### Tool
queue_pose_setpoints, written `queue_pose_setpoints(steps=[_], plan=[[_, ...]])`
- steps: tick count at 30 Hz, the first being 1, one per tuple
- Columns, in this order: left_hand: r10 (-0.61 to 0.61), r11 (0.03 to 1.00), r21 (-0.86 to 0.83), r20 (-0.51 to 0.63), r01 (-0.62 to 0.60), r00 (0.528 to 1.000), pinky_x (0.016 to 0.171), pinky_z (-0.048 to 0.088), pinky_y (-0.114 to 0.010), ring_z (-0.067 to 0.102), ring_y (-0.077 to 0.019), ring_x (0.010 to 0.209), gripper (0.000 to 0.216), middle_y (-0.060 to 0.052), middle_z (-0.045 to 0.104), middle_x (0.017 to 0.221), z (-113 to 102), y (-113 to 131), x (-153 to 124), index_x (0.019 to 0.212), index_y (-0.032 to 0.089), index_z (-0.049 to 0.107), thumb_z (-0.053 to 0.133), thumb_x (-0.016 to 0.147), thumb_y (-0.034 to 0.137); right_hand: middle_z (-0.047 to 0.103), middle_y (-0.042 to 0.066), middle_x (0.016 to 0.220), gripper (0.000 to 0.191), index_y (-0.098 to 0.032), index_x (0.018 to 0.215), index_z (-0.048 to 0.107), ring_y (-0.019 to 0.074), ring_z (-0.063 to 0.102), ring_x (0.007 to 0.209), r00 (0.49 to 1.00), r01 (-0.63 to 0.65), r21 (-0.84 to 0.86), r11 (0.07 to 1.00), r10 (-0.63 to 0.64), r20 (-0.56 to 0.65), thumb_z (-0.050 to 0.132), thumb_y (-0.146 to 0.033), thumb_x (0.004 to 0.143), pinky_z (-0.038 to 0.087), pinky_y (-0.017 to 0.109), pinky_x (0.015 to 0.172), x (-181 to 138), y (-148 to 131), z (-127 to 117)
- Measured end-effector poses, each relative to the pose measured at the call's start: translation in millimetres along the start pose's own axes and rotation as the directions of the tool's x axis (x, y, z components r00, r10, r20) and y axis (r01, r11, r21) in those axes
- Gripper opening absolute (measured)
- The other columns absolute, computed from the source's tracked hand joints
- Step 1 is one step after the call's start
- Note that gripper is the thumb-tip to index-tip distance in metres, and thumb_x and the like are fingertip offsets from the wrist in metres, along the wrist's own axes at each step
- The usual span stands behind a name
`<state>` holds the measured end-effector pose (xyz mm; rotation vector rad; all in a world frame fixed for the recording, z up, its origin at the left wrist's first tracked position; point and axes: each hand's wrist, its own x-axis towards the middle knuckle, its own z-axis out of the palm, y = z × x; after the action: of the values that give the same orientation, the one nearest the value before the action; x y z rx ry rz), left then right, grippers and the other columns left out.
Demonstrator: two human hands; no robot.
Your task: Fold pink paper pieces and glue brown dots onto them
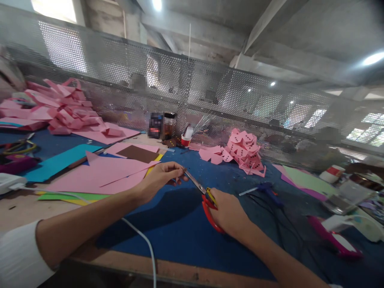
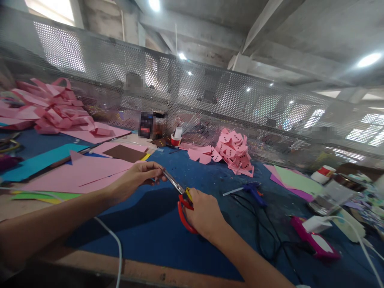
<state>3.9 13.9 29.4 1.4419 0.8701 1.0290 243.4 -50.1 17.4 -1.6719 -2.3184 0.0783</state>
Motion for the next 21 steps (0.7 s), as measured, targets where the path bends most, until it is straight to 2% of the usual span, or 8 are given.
queue_pose_setpoints(steps=[21], plan=[[-0.027, 1.000, 0.007, -0.002, 0.027, 1.000, 0.067, 0.044, -0.027, 0.059, -0.0140, 0.070, 0.024, -0.006, 0.074, 0.087, 0.5, 4.0, -1.8, 0.085, 0.017, 0.063, 0.068, 0.083, 0.041, 0.070, 0.004, 0.078, 0.017, -0.019, 0.089, 0.057, 0.0167, 0.063, 0.068, 1.000, -0.013, -0.021, 1.000, 0.013, 0.024, 0.052, -0.035, 0.092, 0.024, 0.026, 0.057, 1.5, 3.0, 0.5]])
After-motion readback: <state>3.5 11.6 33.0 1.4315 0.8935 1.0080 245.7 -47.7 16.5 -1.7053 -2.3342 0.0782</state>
